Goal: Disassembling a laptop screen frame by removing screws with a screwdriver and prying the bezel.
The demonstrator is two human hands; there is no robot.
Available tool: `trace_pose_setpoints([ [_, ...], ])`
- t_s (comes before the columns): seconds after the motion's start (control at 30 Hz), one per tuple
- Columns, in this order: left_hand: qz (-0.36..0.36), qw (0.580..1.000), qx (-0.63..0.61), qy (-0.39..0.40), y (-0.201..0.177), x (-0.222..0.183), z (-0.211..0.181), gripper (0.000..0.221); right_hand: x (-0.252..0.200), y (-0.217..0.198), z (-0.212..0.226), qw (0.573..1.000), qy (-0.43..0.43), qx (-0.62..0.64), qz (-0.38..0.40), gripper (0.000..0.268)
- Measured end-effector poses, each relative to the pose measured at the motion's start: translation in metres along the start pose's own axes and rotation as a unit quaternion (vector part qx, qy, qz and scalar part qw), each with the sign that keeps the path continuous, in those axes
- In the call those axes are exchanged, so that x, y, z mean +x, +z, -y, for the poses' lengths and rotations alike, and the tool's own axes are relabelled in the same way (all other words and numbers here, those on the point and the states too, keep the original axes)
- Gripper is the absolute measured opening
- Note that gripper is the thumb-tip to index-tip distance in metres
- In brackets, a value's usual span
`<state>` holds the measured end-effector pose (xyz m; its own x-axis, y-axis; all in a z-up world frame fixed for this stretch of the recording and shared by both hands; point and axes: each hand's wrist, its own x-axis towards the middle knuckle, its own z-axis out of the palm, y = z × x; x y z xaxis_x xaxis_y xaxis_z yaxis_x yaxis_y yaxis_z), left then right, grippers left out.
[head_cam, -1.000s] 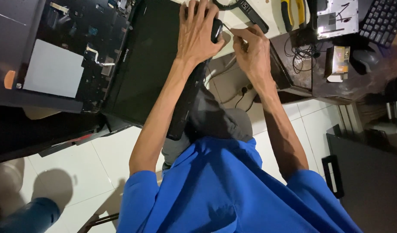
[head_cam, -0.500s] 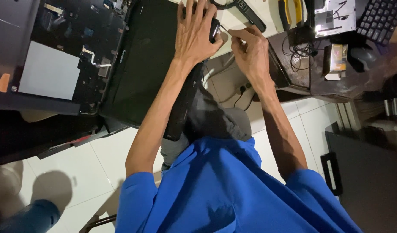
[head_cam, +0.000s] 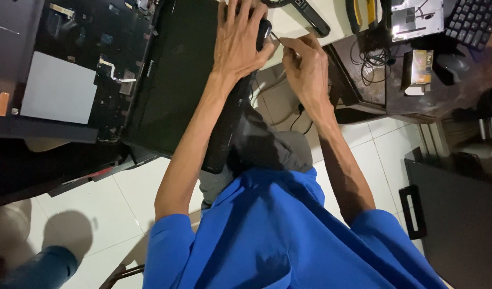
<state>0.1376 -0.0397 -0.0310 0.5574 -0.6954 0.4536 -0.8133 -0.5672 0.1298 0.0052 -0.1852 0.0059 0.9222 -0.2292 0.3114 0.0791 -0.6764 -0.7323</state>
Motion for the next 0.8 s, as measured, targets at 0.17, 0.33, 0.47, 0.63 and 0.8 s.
trace_pose_setpoints([
  [0.17,-0.023,0.998,-0.06,0.014,-0.011,0.001,0.003,0.03,-0.008,0.002,0.0,0.999,0.005,0.033,-0.003,0.03],
  [0.33,-0.022,0.986,-0.165,0.02,-0.017,-0.011,0.009,0.019,-0.012,0.006,-0.003,1.0,-0.009,0.026,-0.005,0.032],
  [0.47,-0.033,0.987,-0.15,-0.051,-0.027,-0.037,-0.009,0.018,-0.02,0.005,-0.002,0.999,-0.019,0.026,-0.003,0.033],
  [0.63,-0.01,0.991,-0.037,-0.125,-0.033,-0.058,-0.038,0.04,-0.029,0.005,0.01,0.999,-0.024,0.044,0.002,0.026],
  [0.8,0.015,0.978,-0.06,-0.199,-0.023,-0.061,-0.045,0.033,-0.038,0.006,0.013,0.998,0.01,0.057,-0.001,0.035],
])
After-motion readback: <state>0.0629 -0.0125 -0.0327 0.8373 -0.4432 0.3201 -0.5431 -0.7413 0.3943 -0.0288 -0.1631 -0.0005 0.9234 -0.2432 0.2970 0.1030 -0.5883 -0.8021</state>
